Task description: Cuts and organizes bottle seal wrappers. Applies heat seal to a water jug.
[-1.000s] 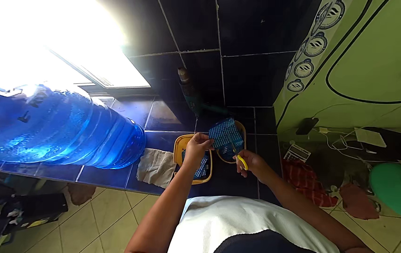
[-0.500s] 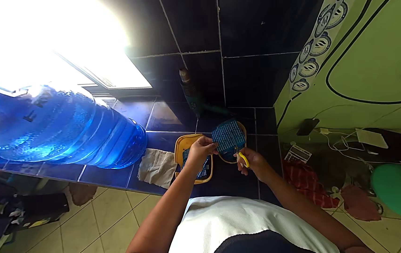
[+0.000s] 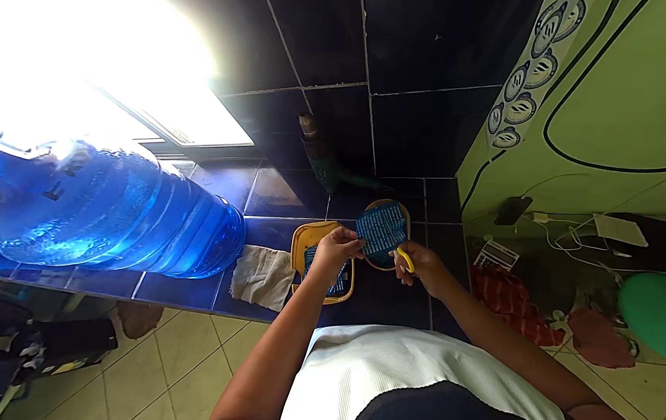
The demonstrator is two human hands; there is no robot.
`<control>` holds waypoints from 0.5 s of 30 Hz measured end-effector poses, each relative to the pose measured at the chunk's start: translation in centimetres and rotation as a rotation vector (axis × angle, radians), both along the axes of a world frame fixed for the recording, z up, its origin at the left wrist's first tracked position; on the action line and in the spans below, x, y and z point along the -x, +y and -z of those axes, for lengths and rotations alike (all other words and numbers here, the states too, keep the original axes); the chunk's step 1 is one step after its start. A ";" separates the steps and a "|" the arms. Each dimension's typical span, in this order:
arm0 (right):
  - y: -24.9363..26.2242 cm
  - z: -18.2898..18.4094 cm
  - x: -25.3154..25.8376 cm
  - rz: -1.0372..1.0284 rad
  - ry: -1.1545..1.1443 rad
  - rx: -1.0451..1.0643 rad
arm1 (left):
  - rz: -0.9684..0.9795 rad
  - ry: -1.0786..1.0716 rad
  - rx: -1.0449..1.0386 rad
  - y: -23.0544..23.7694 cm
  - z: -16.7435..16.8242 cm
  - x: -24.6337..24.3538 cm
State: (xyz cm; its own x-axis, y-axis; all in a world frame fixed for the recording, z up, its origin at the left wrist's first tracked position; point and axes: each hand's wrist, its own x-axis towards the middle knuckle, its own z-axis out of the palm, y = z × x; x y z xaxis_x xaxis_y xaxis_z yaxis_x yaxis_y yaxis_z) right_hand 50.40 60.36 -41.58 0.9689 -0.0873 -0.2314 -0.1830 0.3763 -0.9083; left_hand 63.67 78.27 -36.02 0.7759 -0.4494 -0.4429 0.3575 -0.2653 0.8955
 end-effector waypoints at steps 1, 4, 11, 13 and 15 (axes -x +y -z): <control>0.0 0.0 -0.1 0.002 -0.003 -0.002 | 0.000 0.001 -0.003 0.0 -0.1 0.0; 0.1 0.0 -0.1 0.011 -0.011 0.008 | -0.001 0.010 -0.016 0.0 -0.1 -0.1; 0.3 0.2 -0.2 0.011 0.029 0.018 | 0.016 0.044 -0.033 0.0 0.2 -0.2; 0.2 0.2 -0.5 0.009 0.039 -0.011 | 0.044 0.059 -0.052 -0.1 0.0 -0.2; 0.2 0.3 -0.9 0.019 0.050 -0.026 | 0.077 0.065 -0.071 -0.1 0.0 -0.1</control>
State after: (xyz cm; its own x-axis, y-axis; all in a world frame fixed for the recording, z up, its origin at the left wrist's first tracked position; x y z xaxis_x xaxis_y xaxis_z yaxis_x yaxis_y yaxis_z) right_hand 51.29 60.57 -41.86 0.9543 -0.0986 -0.2820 -0.2208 0.4030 -0.8882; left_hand 63.82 78.15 -35.99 0.7090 -0.4721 -0.5238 0.3899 -0.3565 0.8490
